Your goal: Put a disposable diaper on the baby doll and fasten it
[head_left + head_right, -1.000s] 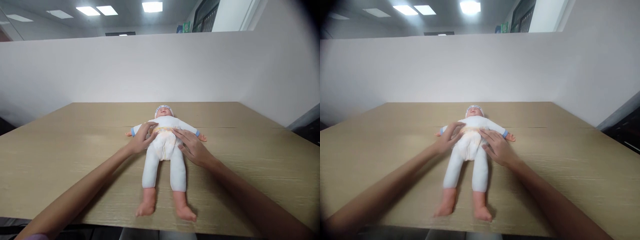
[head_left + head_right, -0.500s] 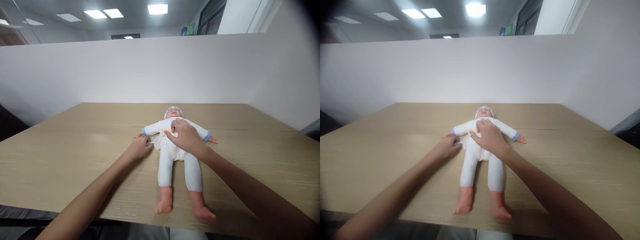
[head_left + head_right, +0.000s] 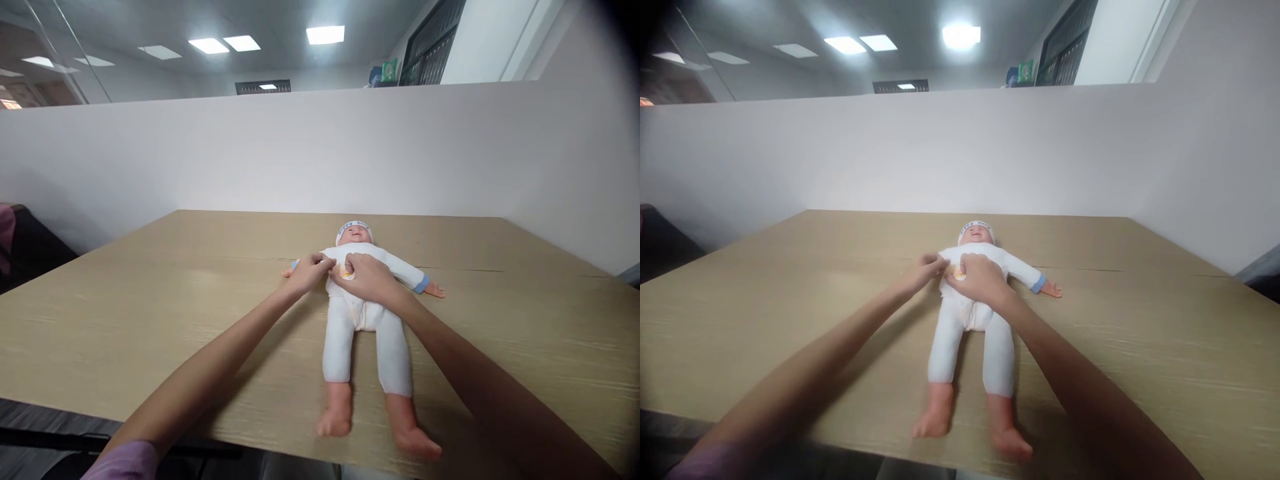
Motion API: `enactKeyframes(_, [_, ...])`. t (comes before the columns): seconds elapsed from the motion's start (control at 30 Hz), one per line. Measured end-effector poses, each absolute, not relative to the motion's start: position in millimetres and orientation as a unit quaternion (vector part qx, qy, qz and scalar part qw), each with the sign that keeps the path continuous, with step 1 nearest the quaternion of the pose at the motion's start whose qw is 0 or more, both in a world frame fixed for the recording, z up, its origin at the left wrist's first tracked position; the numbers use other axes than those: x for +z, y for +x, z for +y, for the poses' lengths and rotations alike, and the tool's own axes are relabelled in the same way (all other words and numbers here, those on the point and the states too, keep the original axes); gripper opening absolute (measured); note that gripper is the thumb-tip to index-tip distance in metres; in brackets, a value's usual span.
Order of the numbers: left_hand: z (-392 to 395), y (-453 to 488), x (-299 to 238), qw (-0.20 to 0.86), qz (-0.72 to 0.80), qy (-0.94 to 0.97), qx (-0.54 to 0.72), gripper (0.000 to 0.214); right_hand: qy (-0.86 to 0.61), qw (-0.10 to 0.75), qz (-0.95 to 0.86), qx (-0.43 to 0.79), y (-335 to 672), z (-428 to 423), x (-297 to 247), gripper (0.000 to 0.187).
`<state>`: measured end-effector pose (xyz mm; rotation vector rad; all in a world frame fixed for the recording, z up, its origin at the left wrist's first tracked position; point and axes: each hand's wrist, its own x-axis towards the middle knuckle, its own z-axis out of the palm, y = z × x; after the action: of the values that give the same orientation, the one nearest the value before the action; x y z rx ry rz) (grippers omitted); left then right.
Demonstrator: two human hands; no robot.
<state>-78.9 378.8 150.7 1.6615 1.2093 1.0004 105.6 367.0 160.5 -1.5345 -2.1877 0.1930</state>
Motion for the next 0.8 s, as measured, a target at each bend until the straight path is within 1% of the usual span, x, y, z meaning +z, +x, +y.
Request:
enactKeyframes(0.1, [383,-64,149,0.42,0.446,0.692,0.382,0.032,-0.51,0.224,-0.823,0.108,113,366,167,0.04])
enactKeyframes(0.27, [390,-67,137,0.438,0.372,0.722,0.386,0.048,-0.517,0.218,-0.813,0.159,124,376,174,0.045])
enactKeyframes(0.33, [391,-71,131,0.434,0.376,0.711,0.406,0.042,-0.525,0.212,-0.806,0.172,127,381,174,0.044])
enactKeyframes(0.4, [390,-72,124,0.406,0.398,0.706,0.423,0.035,-0.527,0.206,-0.804,0.181,129,384,175,0.038])
enactKeyframes(0.5, [389,-71,116,0.371,0.414,0.716,0.421,0.035,-0.53,0.206,-0.801,0.187,133,385,174,0.032])
enactKeyframes(0.67, [391,-70,113,0.403,0.406,0.704,0.421,0.034,-0.521,0.228,-0.794,0.213,134,383,174,0.032])
enactKeyframes(0.8, [388,-70,112,0.408,0.415,0.685,0.439,0.034,-0.514,0.231,-0.802,0.196,136,384,171,0.033])
